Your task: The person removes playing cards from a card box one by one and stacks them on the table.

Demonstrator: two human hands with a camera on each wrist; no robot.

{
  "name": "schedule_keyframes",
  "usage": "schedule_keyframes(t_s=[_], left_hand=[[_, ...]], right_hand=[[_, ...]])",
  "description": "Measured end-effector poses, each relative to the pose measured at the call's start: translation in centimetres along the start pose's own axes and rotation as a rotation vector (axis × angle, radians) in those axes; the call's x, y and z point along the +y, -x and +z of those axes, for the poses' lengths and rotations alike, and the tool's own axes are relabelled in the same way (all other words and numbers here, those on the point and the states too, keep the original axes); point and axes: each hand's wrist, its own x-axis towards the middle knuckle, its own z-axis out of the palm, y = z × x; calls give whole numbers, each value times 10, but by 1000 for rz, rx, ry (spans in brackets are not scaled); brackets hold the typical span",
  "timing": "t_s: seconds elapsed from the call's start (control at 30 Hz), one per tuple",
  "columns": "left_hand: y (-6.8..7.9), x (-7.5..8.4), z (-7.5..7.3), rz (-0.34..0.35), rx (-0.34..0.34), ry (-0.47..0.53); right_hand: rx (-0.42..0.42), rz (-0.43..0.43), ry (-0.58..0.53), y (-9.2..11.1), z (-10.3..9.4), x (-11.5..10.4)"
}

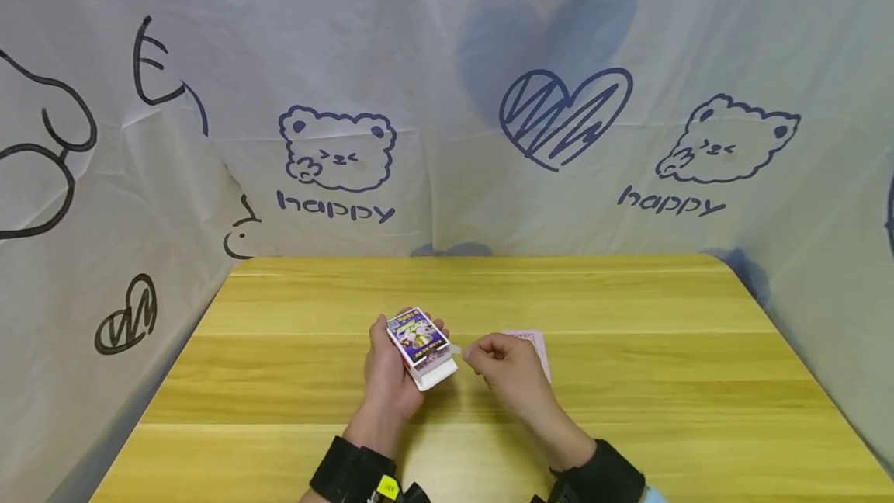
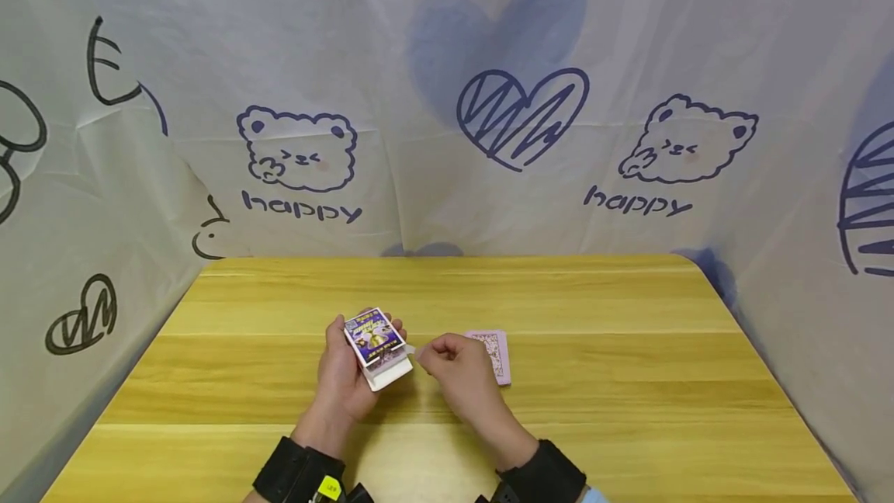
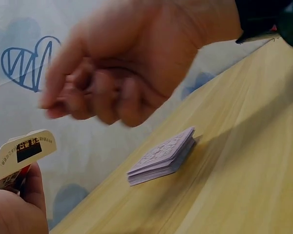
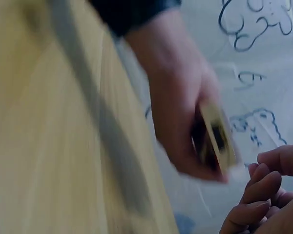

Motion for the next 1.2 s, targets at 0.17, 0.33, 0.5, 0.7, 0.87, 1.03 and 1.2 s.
schedule_keyframes(t_s=[0.17, 0.33, 0.5, 0.7, 0.87, 1.03, 1.2], left_hand=[[1, -4, 2, 9, -1, 13], [2, -7, 4, 31, -33, 9], [5, -11, 7, 35, -54, -26], [6, -13, 7, 44, -45, -39], [6, -13, 8, 42, -56, -41], [4, -10, 7, 42, -55, -30], [1, -6, 4, 47, -53, -26]], right_hand=[[-75, 129, -170, 6, 18, -1], [-65, 210, -210, 7, 24, 6], [-18, 234, -228, 7, 26, 10], [-13, 256, -271, 6, 26, 14], [-23, 278, -320, 6, 25, 13], [-50, 289, -349, 8, 24, 10], [-139, 301, -345, 9, 21, 7]])
